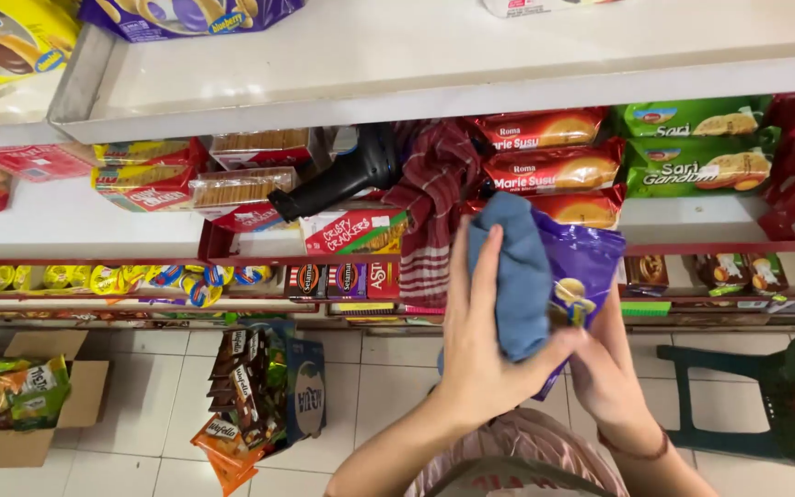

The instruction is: Wipe down a shelf and restock snack packages in a grocery aisle.

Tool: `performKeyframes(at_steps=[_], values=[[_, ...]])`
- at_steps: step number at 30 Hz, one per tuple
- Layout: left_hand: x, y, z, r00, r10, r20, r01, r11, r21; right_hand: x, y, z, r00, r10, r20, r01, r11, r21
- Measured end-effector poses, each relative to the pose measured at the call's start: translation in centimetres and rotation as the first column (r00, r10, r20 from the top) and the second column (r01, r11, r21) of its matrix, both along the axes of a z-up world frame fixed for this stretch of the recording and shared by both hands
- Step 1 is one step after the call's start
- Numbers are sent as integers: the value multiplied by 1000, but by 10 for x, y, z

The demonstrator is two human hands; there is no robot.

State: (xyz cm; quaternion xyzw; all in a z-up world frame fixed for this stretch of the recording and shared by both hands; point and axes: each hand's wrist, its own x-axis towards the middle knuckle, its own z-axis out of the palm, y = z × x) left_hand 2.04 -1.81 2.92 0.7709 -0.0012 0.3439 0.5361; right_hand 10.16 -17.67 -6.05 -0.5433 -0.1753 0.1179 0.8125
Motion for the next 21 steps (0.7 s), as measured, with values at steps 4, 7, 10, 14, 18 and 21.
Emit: performKeyframes(at_steps=[4,7,10,14,18,21], values=[[4,-6,-14,1000,28,13,-25,984,-177,16,-8,-1,971,210,111,-219,972,79],[7,-13,-18,993,17,115,-9,998,-69,23,-2,3,948,311,65,-316,942,114],[19,-13,-33,888,192,418,-351,870,346,47,-19,-57,908,420,13,-413,886,213],[26,5,-27,958,-69,277,-109,809,578,57,-28,-67,892,451,-30,-435,875,210],[34,23,-42,957,60,285,-211,818,536,55,-18,-46,897,441,-16,-427,876,225],[33,13,-16,971,85,223,-180,874,452,67,-23,-84,899,436,-36,-415,877,242]])
